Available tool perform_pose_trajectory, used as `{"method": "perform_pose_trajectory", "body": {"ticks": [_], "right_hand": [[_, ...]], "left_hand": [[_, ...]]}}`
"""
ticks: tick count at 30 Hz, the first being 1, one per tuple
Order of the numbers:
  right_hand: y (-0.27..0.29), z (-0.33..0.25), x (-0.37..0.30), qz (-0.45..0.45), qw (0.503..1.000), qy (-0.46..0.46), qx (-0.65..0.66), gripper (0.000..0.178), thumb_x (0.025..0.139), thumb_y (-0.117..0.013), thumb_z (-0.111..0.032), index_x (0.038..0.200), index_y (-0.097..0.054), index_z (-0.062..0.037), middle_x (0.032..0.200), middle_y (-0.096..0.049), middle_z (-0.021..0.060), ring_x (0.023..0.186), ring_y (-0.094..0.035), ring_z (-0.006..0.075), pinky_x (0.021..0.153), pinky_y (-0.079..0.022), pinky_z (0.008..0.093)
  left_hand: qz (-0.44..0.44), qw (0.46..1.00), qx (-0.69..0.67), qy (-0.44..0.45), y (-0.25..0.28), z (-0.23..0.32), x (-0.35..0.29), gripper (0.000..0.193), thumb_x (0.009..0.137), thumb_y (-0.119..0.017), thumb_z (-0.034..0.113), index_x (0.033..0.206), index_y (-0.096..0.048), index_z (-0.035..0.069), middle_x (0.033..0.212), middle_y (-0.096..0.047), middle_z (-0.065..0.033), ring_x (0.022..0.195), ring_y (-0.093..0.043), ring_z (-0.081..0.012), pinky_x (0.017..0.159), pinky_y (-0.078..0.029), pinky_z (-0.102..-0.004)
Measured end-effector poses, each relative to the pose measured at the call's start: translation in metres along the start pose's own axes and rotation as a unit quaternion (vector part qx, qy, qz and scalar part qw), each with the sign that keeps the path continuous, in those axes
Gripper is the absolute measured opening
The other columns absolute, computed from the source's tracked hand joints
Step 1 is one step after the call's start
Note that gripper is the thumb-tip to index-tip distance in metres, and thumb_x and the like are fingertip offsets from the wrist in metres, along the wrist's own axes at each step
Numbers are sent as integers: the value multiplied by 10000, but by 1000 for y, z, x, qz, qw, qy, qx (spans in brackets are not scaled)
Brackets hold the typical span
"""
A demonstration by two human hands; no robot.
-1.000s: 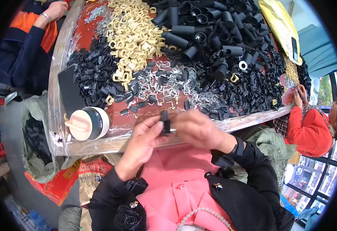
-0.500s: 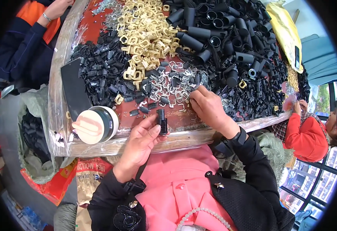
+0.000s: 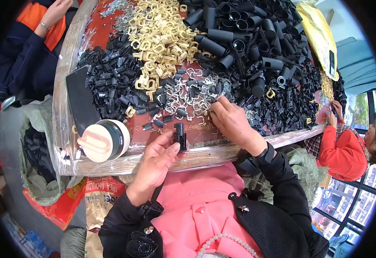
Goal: The person assembles components by hand by fitting a small beige clip into a black plastic housing. After completing several units, the person gathers the finished items and places them into a large green sack.
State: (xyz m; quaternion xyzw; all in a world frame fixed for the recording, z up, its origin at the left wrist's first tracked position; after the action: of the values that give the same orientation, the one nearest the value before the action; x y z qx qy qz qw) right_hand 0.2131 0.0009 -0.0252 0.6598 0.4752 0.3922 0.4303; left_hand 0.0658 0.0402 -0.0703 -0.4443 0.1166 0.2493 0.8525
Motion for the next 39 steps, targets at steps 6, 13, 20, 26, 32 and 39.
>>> {"method": "perform_pose_trajectory", "body": {"ticks": [6,13,20,26,32,39], "right_hand": [[13,0,-4,23,992,-21,122,92,759,-546,-45,841,-506,-31,752,-472,117,641,-510,301,550,-420,344],[22,2,-9,41,988,-23,148,86,749,-559,-26,824,-515,-23,738,-480,107,620,-506,284,523,-409,326],[17,-9,-6,67,991,30,115,84,738,-578,-50,805,-528,-38,733,-477,93,595,-524,265,506,-423,328],[-3,-13,9,25,1000,6,-7,100,727,-584,-88,809,-533,-64,716,-463,85,589,-536,252,506,-442,333],[-5,-9,9,8,997,-14,-71,117,733,-576,-90,835,-531,-55,727,-478,91,604,-535,258,512,-433,333],[21,-40,-30,-76,954,81,277,124,732,-579,-57,843,-534,-27,753,-506,116,663,-535,288,545,-416,343]], "left_hand": [[15,999,47,2,-12,-4,13,316,788,-613,99,1068,-490,21,894,-567,-54,768,-567,-116,657,-460,-226],[9,983,178,-48,-21,3,32,160,775,-624,93,893,-541,25,744,-575,-35,631,-559,-104,559,-448,-213],[57,971,220,-67,-10,15,29,138,791,-612,106,881,-547,24,690,-555,4,599,-528,-51,541,-411,-179],[66,972,213,-78,-3,13,27,149,798,-607,116,895,-548,20,693,-556,1,594,-525,-51,531,-403,-176],[66,980,158,-102,-2,15,18,175,809,-588,105,952,-533,21,729,-564,-37,606,-516,-83,526,-398,-193],[46,991,110,-64,-4,8,4,199,815,-577,115,984,-520,26,763,-555,-35,601,-507,-84,523,-384,-190]]}}
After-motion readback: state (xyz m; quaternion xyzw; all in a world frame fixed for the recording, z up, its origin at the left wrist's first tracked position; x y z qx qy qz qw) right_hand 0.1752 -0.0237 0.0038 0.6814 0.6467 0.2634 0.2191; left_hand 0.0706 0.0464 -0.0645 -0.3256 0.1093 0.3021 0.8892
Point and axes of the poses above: each hand's wrist, its own x-axis towards the middle knuckle, its own y-axis out of the back of the hand, z = x × y, the point moved 10 cm from there along x, towards the middle knuckle
